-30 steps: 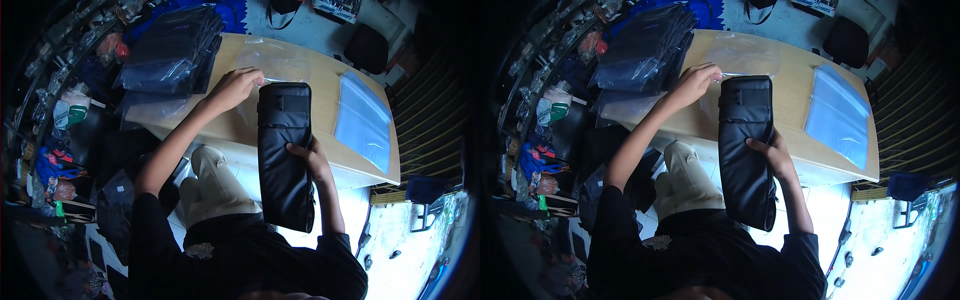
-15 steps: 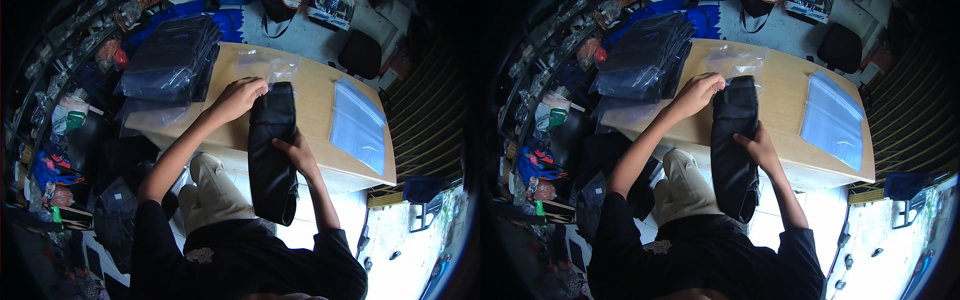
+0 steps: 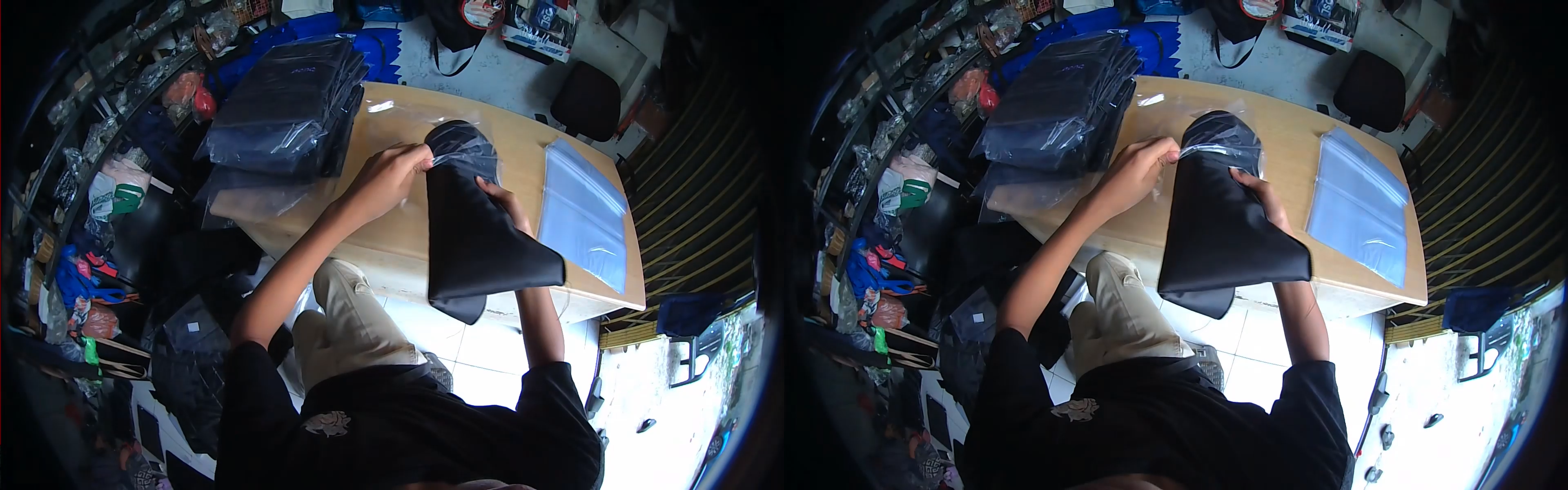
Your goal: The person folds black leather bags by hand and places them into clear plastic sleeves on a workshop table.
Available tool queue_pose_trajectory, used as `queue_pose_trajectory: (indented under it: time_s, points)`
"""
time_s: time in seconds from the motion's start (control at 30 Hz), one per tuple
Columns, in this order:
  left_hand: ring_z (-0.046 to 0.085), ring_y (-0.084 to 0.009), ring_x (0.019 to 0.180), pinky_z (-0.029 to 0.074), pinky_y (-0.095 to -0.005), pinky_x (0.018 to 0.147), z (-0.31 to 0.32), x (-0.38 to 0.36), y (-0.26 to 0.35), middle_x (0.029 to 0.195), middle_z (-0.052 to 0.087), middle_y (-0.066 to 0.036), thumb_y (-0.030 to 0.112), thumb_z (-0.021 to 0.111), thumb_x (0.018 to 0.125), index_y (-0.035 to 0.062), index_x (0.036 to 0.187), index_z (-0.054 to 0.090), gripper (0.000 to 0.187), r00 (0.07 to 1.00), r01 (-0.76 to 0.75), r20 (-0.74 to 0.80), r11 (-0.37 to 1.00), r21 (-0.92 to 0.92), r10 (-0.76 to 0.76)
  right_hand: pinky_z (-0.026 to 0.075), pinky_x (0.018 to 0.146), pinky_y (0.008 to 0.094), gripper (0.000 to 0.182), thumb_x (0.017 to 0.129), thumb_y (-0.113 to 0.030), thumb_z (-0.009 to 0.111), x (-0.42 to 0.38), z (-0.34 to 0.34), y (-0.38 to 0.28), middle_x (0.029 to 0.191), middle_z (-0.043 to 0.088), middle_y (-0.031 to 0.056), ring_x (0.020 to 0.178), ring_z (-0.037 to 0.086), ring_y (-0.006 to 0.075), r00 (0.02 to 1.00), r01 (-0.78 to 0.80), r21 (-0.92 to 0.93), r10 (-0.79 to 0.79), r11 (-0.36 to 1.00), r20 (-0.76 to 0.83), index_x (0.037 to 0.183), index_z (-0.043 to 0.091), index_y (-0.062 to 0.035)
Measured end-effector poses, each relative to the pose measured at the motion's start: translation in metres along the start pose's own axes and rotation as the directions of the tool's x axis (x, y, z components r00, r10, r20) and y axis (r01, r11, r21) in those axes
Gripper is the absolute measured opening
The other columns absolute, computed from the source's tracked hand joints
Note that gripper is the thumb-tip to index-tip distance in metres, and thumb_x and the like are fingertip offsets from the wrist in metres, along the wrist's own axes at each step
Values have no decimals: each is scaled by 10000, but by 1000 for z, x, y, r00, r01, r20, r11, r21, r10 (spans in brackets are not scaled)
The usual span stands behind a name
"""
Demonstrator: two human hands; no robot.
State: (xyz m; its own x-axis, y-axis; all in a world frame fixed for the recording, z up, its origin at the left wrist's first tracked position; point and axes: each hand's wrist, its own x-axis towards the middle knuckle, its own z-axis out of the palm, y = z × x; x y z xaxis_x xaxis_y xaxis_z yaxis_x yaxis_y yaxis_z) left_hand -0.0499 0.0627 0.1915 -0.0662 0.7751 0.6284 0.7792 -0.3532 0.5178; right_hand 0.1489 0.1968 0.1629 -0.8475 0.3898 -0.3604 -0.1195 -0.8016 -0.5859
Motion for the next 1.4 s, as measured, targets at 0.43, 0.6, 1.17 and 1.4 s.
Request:
queue_pose_trajectory:
  time_s: [0.43, 0.6, 1.17, 1.4]
  points:
    - [667, -327, 788, 508, -394, 692, 59, 27, 90, 856, 671, -160, -109, 507, 777, -4, 891, 549, 160, 959, -285, 15, 959, 10, 284, 523, 743, 487, 447, 820, -102, 606, 74, 48, 22, 975, 640, 290, 917, 650, 420, 500, 403, -680, -475, -612, 724, 1205, 485, 89]
    - [660, -322, 783, 499, -377, 685, 47, 8, 102, 787, 633, -160, -133, 490, 789, -24, 851, 513, 127, 972, -235, -11, 960, -154, 237, 534, 736, 475, 417, 830, -84, 582, 102, 71, -12, 1029, 631, 281, 915, 654, 414, 439, 115, -620, -520, -776, 732, 1211, 516, 72]
    - [461, -311, 1192, 379, -425, 894, 101, -85, 63, 1336, 401, -193, 300, 718, 814, 108, 1460, 308, 789, 997, 18, -76, 885, 465, 20, 258, 1081, 610, 483, 965, -443, 435, 148, -46, -33, 1394, 470, 137, 1310, 417, 338, 701, -124, -647, -528, -752, 480, 1321, 530, -130]
    - [538, -376, 1065, 447, -450, 912, 123, -108, 10, 1179, 537, -191, 77, 590, 878, -10, 1125, 591, 261, 894, 273, -428, 917, 292, -129, 241, 1076, 622, 543, 971, -429, 422, 121, -75, 35, 1458, 405, 175, 1370, 333, 383, 628, -12, -709, -557, -705, 543, 1414, 430, -116]
